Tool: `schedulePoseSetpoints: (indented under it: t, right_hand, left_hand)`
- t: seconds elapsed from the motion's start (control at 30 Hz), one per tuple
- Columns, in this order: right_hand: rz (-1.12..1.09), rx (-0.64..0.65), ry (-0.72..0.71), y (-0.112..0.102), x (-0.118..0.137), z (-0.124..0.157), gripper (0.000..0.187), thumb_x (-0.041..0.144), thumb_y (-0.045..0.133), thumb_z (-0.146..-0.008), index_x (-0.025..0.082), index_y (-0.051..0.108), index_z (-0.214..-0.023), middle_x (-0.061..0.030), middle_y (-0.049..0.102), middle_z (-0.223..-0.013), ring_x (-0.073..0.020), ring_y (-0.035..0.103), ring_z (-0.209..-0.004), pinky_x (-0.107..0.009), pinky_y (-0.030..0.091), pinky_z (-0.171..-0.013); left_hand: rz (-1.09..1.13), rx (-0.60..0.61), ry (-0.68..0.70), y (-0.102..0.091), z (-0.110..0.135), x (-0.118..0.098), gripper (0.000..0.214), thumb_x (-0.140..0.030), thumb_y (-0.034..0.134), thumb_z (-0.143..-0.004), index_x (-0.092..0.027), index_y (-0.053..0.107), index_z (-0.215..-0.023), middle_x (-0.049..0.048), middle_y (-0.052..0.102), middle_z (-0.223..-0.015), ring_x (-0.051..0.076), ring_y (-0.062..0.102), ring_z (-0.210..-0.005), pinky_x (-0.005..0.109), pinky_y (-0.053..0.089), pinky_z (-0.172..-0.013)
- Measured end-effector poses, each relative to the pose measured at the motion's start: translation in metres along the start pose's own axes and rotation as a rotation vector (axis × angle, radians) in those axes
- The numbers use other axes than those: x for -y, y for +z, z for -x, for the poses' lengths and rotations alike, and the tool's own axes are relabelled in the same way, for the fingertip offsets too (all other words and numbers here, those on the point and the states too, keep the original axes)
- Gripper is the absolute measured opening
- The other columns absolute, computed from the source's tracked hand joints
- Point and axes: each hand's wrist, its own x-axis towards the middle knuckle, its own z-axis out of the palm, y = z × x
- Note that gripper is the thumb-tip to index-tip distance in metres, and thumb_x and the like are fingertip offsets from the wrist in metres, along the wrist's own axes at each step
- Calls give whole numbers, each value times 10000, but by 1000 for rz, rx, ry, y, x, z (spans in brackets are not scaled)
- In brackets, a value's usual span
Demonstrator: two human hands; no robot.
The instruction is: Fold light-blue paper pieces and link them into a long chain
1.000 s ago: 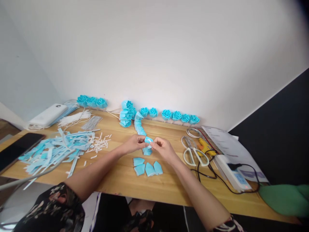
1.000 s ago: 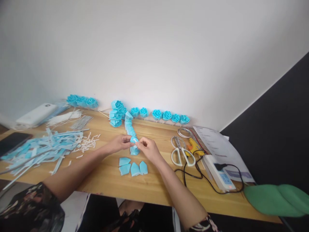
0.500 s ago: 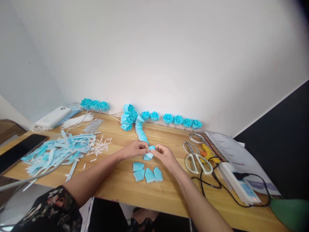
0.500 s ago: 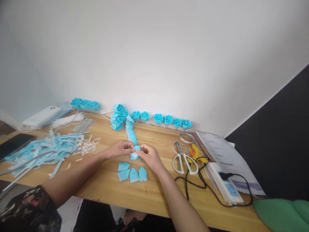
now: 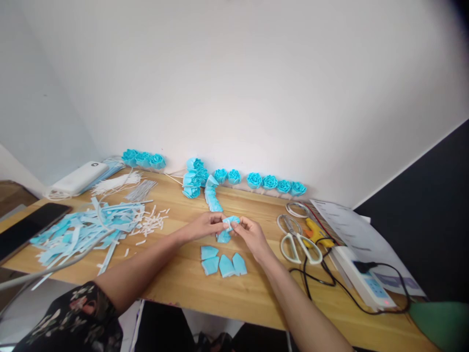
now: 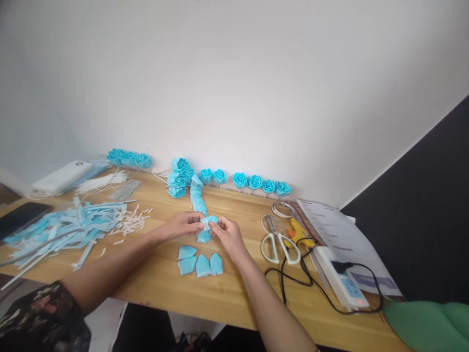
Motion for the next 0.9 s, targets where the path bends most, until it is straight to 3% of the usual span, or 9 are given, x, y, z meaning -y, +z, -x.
schedulePoseSetpoints:
  t: [0.27,0.47,0.67,0.73,0.9]
  right_hand:
    - [-22,-43,12,4,-3,-1,349,505,667,-741,182,573,-649,1,621,-614,-146,559,-615,-260,432,-622]
    - [-70,-33,-14,5,-3,-1,405,540,525,-845,173,617,-699,-29,635,-671,-152,571,-656,-271,453,-662]
    - [-10,-79,-31,2,0,-3,302,468,644,-765,185,583,-678,13,567,-628,-138,508,-623,-252,416,-623]
    - [-23,-112,-33,1,2,-3,293,459,640,-761,187,581,-670,18,556,-616,-138,498,-619,-254,414,-628]
    - [-73,-130,-38,0,2,-3,288,441,643,-755,183,575,-648,27,533,-579,-128,486,-597,-253,406,-628]
  left_hand:
    - [-53,-27,-17,-1,-3,5,402,-531,576,-786,-132,558,-743,-13,527,-651,102,464,-602,223,359,-573]
    - [-95,-64,2,-1,-2,4,385,-511,539,-805,-144,499,-695,-36,436,-602,89,393,-562,219,299,-534]
    - [-150,-53,8,-5,-1,-1,392,-503,511,-826,-146,497,-664,-41,428,-576,81,379,-534,216,298,-522]
    - [-194,-123,38,-12,-2,1,391,-501,496,-841,-142,539,-694,-32,461,-594,89,405,-551,218,317,-534]
    - [-454,-442,125,-36,-5,12,307,-422,512,-848,-138,629,-834,8,583,-690,120,490,-625,237,371,-595]
